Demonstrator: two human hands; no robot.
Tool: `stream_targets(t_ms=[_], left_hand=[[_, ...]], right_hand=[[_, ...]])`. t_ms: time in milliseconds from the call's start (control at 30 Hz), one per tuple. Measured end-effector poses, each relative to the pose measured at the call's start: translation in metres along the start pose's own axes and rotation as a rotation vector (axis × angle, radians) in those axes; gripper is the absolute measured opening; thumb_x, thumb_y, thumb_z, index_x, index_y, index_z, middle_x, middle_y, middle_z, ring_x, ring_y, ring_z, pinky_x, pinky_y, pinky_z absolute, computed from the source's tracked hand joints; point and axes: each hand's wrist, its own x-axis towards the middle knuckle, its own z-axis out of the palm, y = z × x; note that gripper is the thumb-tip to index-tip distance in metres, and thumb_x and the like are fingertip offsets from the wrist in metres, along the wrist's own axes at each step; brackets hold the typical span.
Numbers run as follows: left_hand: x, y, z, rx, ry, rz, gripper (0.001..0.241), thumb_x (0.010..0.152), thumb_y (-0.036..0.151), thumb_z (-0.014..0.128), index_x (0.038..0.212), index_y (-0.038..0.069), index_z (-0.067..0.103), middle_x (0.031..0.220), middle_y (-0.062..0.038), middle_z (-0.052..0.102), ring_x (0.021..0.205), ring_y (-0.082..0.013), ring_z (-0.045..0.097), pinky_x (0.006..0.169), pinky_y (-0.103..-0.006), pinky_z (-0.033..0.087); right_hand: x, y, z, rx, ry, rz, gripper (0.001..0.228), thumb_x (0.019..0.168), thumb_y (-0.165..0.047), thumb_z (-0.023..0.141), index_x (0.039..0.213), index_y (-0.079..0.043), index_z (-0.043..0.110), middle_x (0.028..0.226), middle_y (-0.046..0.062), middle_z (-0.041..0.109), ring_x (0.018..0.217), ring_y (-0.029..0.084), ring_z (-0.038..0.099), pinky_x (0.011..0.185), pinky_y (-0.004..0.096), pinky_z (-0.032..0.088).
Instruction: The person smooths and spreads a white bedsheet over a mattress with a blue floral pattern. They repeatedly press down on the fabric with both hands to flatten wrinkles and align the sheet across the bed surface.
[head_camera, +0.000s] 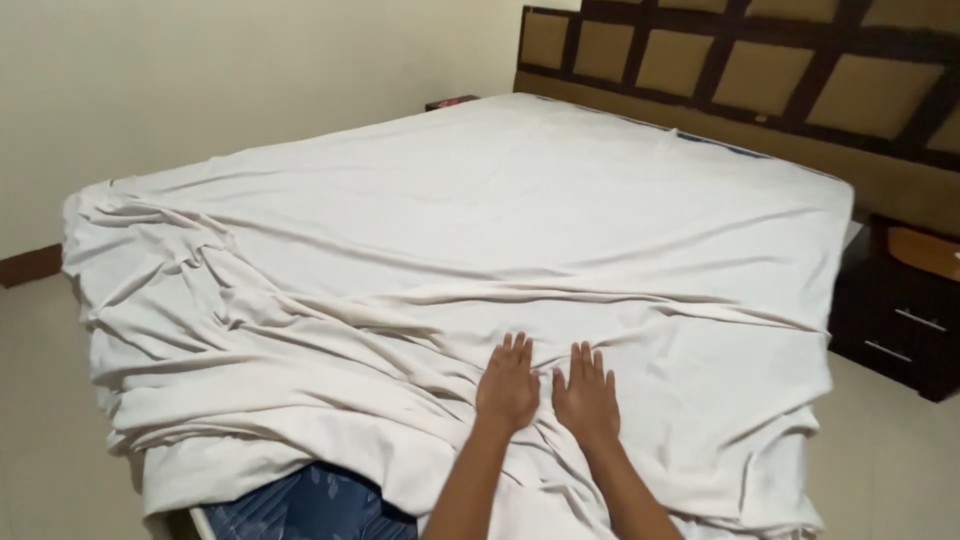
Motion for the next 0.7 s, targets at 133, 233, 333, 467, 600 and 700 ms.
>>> stream_targets(t_ms=[133,233,333,467,600,700], left_hand=[[0.013,0.003,-0.011,0.003,0.011,0.02,0.065,0.104,0.033,0.036,0.158,-0.001,0.024,0.168,-0.017,0.019,0.155,-0.0327,0.014,0.124,-0.0434,0.011],[0.008,0.004,-0.011,-0.012,-0.018,-0.01,0.066,0.104,0.033,0.036,0.159,0.0,0.024,0.169,-0.016,0.019,0.156,-0.0321,0.014,0.126,-0.0428,0.011],[0.004,0.009,-0.01,-0.039,-0.055,-0.008,0.066,0.104,0.034,0.035,0.158,-0.001,0.022,0.168,-0.016,0.016,0.155,-0.0319,0.011,0.125,-0.0431,0.009],[-0.001,0.006,-0.021,0.021,-0.054,-0.018,0.068,0.104,0.036,0.035,0.16,0.001,0.02,0.17,-0.014,0.015,0.157,-0.0312,0.01,0.126,-0.0422,0.01],[-0.006,0.016,-0.022,-0.008,-0.063,-0.033,0.07,0.103,0.039,0.035,0.161,0.005,0.019,0.172,-0.011,0.013,0.158,-0.0284,0.01,0.127,-0.0417,0.009],[-0.01,0.019,-0.025,-0.022,-0.115,-0.062,0.071,0.102,0.041,0.035,0.161,0.006,0.017,0.171,-0.01,0.009,0.158,-0.0276,0.006,0.126,-0.0425,0.008]], right_hand=[[0.01,-0.002,-0.006,-0.046,0.045,0.005,0.071,0.101,-0.05,0.038,0.158,-0.007,0.03,0.165,0.015,0.027,0.153,0.035,0.023,0.12,0.054,0.022],[0.007,-0.002,-0.004,-0.031,0.005,0.006,0.072,0.101,-0.049,0.038,0.158,-0.007,0.027,0.165,0.016,0.026,0.152,0.036,0.022,0.119,0.055,0.023],[0.004,0.004,0.0,-0.042,0.028,-0.018,0.072,0.102,-0.049,0.037,0.158,-0.005,0.027,0.166,0.017,0.026,0.153,0.037,0.023,0.119,0.055,0.024],[0.0,-0.004,-0.006,-0.054,0.041,-0.036,0.072,0.102,-0.049,0.038,0.158,-0.006,0.028,0.166,0.016,0.027,0.152,0.037,0.025,0.119,0.055,0.025],[-0.01,-0.002,-0.008,-0.092,0.031,-0.007,0.072,0.101,-0.049,0.039,0.159,-0.008,0.028,0.166,0.014,0.027,0.153,0.036,0.025,0.119,0.055,0.026],[-0.014,-0.003,-0.017,-0.08,0.008,0.001,0.071,0.102,-0.049,0.038,0.159,-0.009,0.026,0.167,0.013,0.025,0.153,0.035,0.025,0.12,0.054,0.026]])
